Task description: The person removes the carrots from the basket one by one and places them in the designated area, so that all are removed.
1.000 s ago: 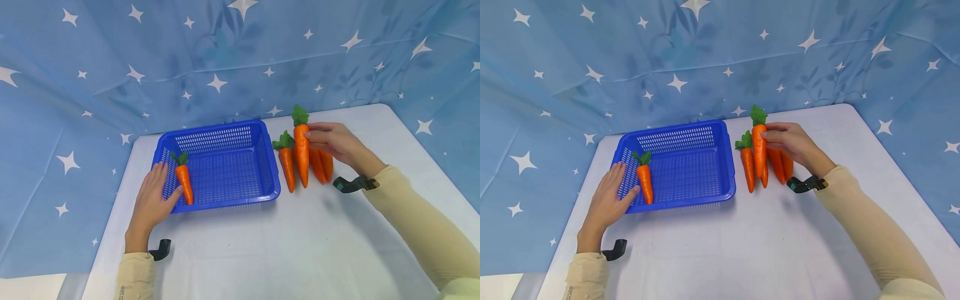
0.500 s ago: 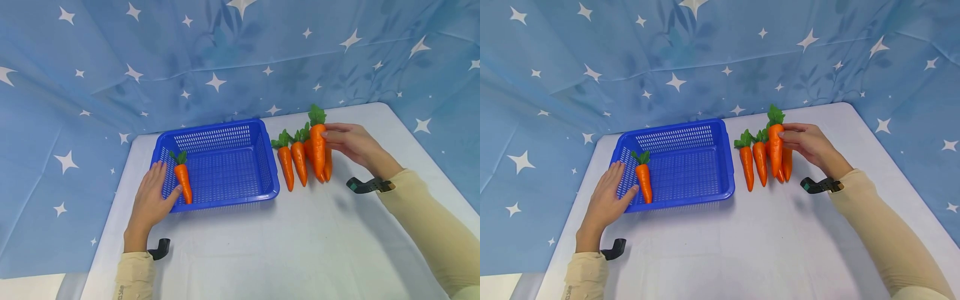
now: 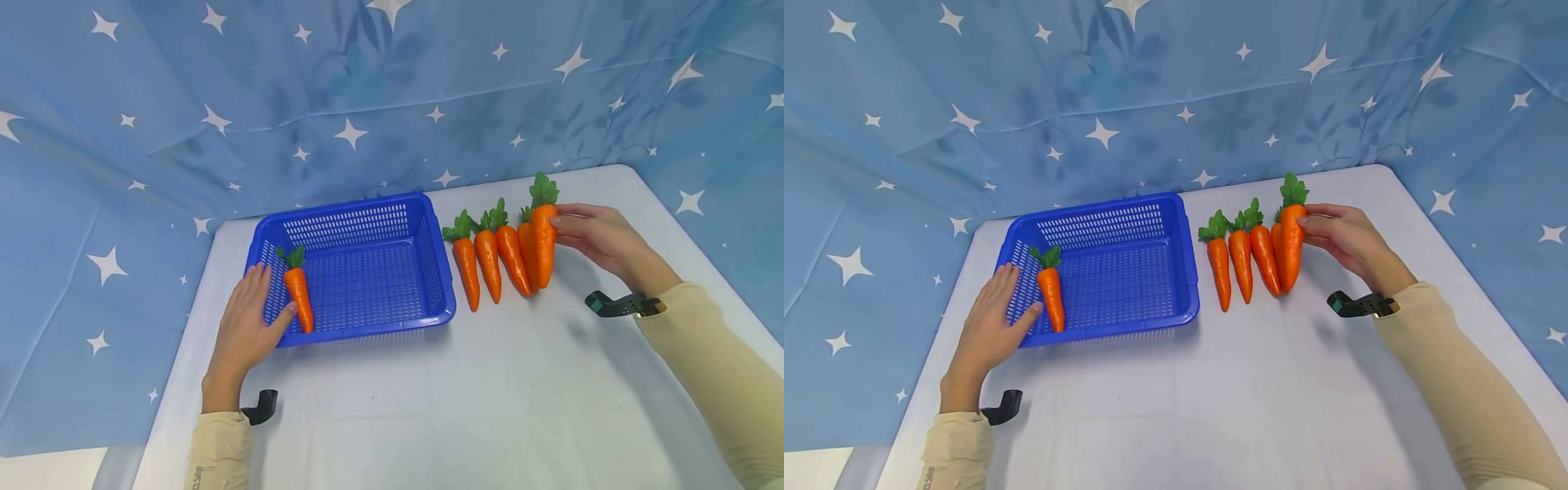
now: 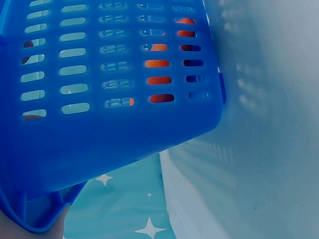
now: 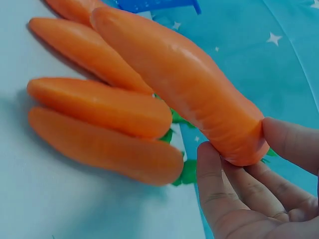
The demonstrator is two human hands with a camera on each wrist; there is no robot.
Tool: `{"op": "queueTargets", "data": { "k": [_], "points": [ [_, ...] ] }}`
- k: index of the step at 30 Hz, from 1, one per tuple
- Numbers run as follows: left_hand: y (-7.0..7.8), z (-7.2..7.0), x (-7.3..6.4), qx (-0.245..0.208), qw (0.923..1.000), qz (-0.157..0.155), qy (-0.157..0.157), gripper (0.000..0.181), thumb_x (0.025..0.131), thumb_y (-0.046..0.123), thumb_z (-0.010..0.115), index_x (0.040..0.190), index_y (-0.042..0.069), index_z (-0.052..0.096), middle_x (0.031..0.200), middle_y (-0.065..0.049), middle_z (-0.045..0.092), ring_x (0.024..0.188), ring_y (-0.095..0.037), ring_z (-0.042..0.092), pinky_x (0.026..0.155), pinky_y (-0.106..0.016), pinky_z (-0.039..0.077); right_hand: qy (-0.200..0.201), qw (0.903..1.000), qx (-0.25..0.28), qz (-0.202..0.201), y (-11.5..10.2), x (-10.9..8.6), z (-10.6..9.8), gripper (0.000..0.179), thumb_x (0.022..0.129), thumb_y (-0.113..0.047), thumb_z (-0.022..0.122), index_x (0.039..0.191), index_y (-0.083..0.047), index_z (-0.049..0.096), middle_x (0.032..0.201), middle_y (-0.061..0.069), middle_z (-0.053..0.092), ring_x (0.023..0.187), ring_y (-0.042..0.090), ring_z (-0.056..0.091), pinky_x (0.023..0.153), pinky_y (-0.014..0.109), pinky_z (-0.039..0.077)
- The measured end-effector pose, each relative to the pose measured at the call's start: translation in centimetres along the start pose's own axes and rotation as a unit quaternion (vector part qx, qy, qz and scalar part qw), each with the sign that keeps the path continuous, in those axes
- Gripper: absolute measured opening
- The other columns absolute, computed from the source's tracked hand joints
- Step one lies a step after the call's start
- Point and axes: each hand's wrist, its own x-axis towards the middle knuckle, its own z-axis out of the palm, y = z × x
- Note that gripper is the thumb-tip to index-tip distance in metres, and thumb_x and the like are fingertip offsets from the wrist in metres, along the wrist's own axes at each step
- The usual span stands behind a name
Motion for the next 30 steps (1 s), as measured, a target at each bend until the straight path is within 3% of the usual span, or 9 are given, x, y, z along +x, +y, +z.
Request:
{"op": "queueTargets", "data": {
  "k": [8,18,22,25,27,30],
  "points": [
    [-0.1,0.1,0.0,-0.003,1.0000,0.003,0.003,0.087,0.104,0.043,0.060,0.168,-0.003,0.024,0.174,-0.025,0.020,0.163,-0.041,0.012,0.131,-0.057,0.009,0.006,0.9999,-0.001,0.013,0.8,0.0,-1.2,0.081,0.108,-0.032,0.065,0.169,0.000,0.022,0.122,-0.017,0.063,0.109,0.003,0.065,0.093,0.020,0.058],
    [-0.2,0.2,0.0,-0.006,1.0000,0.003,0.004,0.087,0.104,0.043,0.059,0.168,-0.003,0.023,0.175,-0.025,0.019,0.163,-0.041,0.012,0.132,-0.052,0.004,0.007,0.9993,-0.025,0.027,2.0,0.2,-2.0,0.082,0.110,-0.036,0.061,0.170,0.000,0.019,0.129,-0.014,0.056,0.111,0.000,0.062,0.100,0.021,0.055],
    [-0.2,0.3,0.1,-0.004,1.0000,0.005,0.007,0.087,0.104,0.043,0.059,0.168,-0.004,0.023,0.174,-0.025,0.019,0.163,-0.042,0.012,0.132,-0.053,0.006,0.017,0.9984,-0.046,0.027,2.5,0.6,-2.1,0.083,0.110,-0.039,0.061,0.170,0.000,0.019,0.144,-0.003,0.052,0.113,0.001,0.060,0.110,0.028,0.049],
    [-0.2,0.3,0.1,-0.003,1.0000,0.003,0.006,0.087,0.104,0.043,0.059,0.168,-0.004,0.023,0.175,-0.025,0.019,0.163,-0.042,0.012,0.131,-0.056,0.007,0.024,0.9967,-0.071,0.029,3.0,0.9,-2.2,0.083,0.110,-0.042,0.059,0.170,0.000,0.019,0.160,0.012,0.040,0.113,0.001,0.058,0.113,0.034,0.044],
    [-0.2,0.3,0.1,-0.004,1.0000,0.001,0.005,0.087,0.104,0.044,0.059,0.168,-0.004,0.023,0.175,-0.025,0.019,0.163,-0.041,0.012,0.131,-0.057,0.008,0.027,0.9959,-0.079,0.033,3.3,1.1,-2.4,0.083,0.110,-0.042,0.059,0.170,0.000,0.019,0.165,0.017,0.033,0.111,0.000,0.058,0.114,0.036,0.043],
    [-0.1,0.2,0.1,-0.005,1.0000,-0.001,0.003,0.087,0.104,0.044,0.059,0.168,-0.003,0.023,0.175,-0.024,0.018,0.163,-0.041,0.011,0.131,-0.057,0.008,0.034,0.9951,-0.083,0.040,3.8,1.4,-2.5,0.083,0.110,-0.043,0.060,0.169,0.001,0.021,0.163,0.017,0.035,0.107,-0.002,0.059,0.113,0.036,0.044]
  ]
}}
